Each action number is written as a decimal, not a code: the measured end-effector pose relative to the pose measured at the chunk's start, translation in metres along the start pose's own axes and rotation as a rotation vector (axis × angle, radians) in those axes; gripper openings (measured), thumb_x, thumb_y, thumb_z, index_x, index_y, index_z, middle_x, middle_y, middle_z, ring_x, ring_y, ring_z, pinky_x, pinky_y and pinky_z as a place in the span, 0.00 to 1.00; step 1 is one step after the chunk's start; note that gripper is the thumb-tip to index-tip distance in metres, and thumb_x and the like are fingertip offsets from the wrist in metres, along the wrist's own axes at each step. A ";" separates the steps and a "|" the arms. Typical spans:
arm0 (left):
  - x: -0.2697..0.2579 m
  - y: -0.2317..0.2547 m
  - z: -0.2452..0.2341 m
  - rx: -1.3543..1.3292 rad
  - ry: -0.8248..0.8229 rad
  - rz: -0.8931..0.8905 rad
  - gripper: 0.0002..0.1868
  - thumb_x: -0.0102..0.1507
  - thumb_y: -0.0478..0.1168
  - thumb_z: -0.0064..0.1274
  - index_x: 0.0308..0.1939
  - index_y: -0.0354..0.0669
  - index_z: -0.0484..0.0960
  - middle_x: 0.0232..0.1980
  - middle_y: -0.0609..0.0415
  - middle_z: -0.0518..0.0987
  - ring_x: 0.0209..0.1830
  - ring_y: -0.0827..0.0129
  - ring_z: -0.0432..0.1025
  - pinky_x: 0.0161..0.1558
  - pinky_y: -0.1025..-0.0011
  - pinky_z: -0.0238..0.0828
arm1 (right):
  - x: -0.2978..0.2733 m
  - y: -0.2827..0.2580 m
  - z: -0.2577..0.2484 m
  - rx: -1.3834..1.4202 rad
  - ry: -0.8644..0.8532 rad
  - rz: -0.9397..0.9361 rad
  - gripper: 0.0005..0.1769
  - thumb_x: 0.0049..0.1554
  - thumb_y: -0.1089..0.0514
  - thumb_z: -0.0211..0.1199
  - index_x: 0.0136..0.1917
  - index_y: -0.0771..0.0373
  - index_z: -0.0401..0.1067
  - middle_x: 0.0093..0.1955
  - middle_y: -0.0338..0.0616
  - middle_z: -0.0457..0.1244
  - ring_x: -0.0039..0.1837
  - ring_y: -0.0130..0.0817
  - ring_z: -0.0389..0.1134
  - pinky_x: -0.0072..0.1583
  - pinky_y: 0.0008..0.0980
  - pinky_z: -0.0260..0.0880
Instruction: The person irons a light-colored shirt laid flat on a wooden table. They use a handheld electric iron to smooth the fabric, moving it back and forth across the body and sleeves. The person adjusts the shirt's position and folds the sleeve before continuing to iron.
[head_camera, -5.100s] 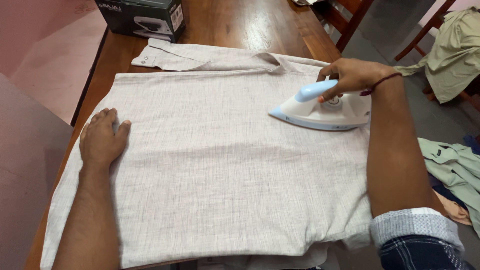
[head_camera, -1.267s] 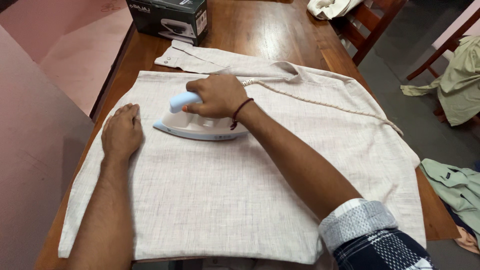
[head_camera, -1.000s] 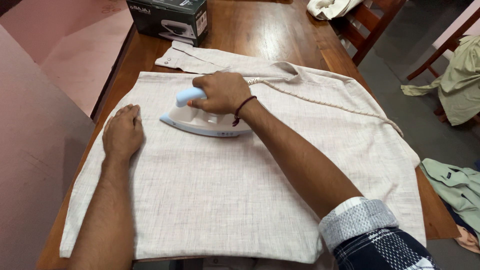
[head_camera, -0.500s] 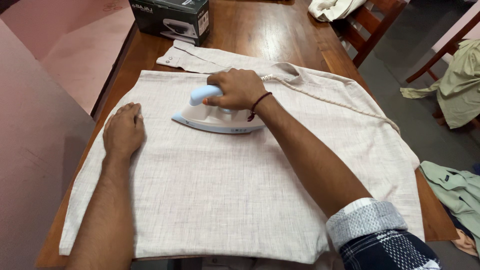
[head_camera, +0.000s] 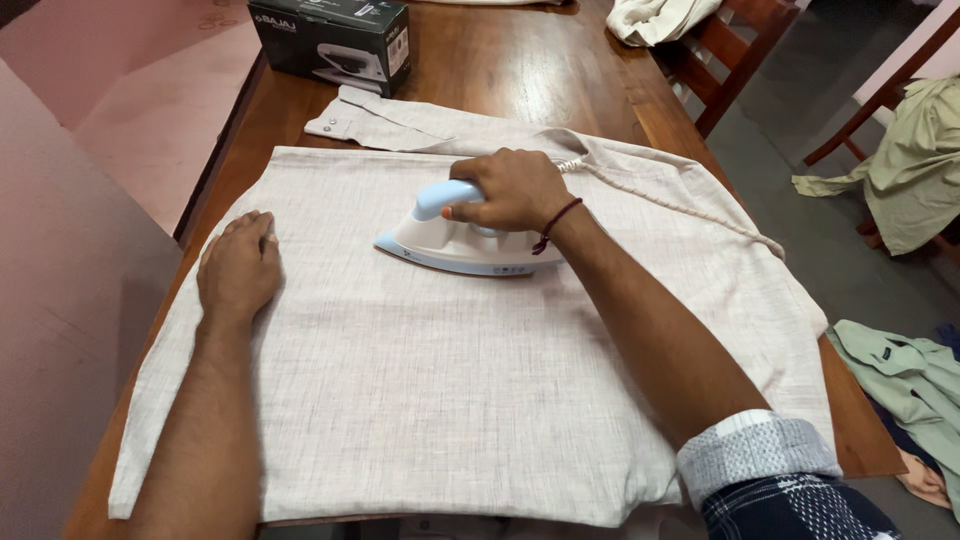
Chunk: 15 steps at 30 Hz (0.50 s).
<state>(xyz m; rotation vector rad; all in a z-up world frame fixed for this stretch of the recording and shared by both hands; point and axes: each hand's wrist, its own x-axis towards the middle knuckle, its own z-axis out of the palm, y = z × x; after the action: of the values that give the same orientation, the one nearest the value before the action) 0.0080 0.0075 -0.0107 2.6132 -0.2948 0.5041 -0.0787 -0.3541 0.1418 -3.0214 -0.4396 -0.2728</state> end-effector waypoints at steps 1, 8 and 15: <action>0.000 0.000 0.000 0.004 -0.003 -0.002 0.20 0.70 0.40 0.45 0.66 0.45 0.78 0.72 0.51 0.73 0.74 0.61 0.63 0.74 0.57 0.52 | -0.003 0.002 -0.001 0.001 -0.002 0.005 0.28 0.50 0.26 0.61 0.52 0.45 0.79 0.38 0.40 0.72 0.40 0.41 0.73 0.39 0.44 0.69; 0.000 0.002 -0.002 0.002 -0.013 -0.015 0.21 0.70 0.40 0.45 0.67 0.46 0.77 0.73 0.52 0.72 0.74 0.61 0.63 0.74 0.57 0.52 | -0.016 0.011 -0.006 0.003 -0.037 0.048 0.27 0.50 0.26 0.61 0.51 0.45 0.79 0.36 0.37 0.72 0.39 0.38 0.73 0.38 0.43 0.69; 0.000 0.002 -0.004 0.004 -0.028 0.004 0.21 0.70 0.40 0.45 0.67 0.45 0.77 0.73 0.51 0.72 0.74 0.60 0.62 0.74 0.56 0.52 | -0.025 0.020 -0.008 0.007 -0.041 0.045 0.27 0.51 0.25 0.61 0.50 0.44 0.80 0.37 0.36 0.72 0.40 0.36 0.73 0.37 0.42 0.68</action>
<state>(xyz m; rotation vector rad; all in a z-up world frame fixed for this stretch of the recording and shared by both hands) 0.0059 0.0075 -0.0065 2.6257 -0.3082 0.4699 -0.0974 -0.3811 0.1441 -3.0303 -0.3748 -0.2065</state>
